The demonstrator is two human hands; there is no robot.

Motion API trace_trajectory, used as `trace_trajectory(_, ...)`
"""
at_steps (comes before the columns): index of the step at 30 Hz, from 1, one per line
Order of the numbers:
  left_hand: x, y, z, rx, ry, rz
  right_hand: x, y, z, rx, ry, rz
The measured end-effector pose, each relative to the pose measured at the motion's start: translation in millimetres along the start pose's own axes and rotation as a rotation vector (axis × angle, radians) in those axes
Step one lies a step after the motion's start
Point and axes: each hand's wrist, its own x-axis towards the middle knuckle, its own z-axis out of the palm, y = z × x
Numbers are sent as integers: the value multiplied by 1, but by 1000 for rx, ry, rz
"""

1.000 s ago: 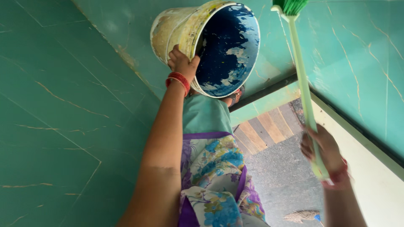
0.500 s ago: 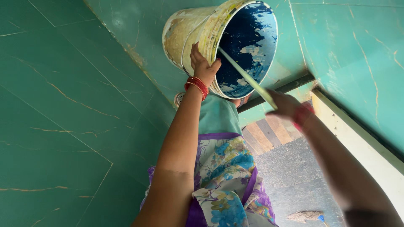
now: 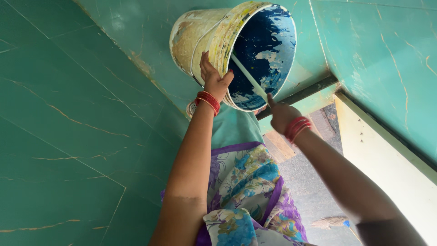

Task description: The person pours water from a bucket onto a tiled floor and scrubs the surface with a long-handled brush. The person repeatedly dips the brush into the bucket and scrubs different areas of the floor.

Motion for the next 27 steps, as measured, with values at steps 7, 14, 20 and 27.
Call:
trace_trajectory(7, -11, -14, 32, 71, 59, 70, 27, -1, 35, -287, 155, -28)
trace_trajectory(14, -40, -22, 81, 69, 257, 165, 12, 51, 53, -239, 107, -65)
trace_trajectory(20, -89, -16, 124, 51, 136, 1, 27, 88, 75, -190, 176, -33)
trace_trajectory(27, -95, -2, 166, 106, 108, 5, 73, 129, 151, -154, 14, -32)
